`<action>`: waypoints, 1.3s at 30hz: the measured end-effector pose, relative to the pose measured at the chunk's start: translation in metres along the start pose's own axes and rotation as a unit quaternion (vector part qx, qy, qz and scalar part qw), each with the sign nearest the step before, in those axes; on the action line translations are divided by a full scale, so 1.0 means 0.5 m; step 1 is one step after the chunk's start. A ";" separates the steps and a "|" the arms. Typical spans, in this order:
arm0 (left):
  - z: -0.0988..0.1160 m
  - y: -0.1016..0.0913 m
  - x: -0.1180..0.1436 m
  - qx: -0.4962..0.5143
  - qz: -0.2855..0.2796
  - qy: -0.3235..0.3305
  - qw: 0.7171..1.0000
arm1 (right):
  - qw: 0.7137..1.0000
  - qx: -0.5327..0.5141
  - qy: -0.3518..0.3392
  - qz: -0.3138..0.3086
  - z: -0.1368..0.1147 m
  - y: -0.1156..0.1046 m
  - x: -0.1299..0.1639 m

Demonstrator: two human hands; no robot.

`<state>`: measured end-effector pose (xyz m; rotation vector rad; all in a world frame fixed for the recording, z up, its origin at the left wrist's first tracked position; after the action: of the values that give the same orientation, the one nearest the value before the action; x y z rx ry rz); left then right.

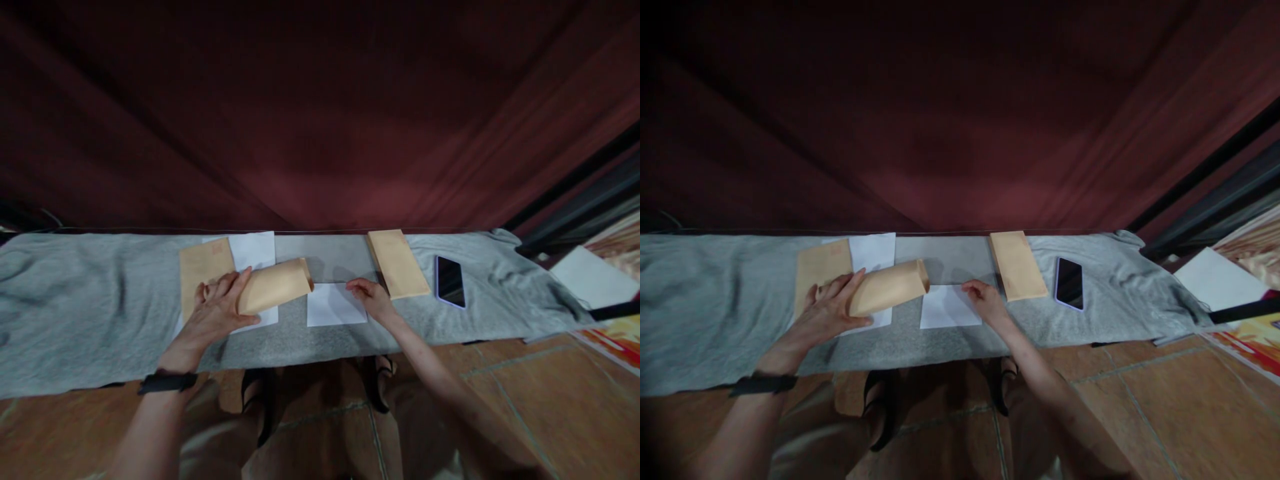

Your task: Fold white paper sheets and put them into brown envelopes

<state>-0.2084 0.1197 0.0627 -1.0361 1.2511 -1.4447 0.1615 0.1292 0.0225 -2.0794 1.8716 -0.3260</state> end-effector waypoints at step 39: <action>0.445 0.149 0.029 0.049 0.057 0.194 0.978 | 0.920 0.343 -0.139 -0.124 -0.029 0.099 0.056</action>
<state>0.0132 0.0562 0.0170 -0.6208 1.4696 -1.6513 0.1137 0.0958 0.0157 -1.7414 1.1029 -0.6093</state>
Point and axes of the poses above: each hand's wrist, its own x-axis away from the middle knuckle, its own y-axis out of the palm, z = x × y, the point moved 6 cm from there along -x, towards the middle knuckle, and after that the axes turned 2 degrees about -z, right-handed, at the moved point
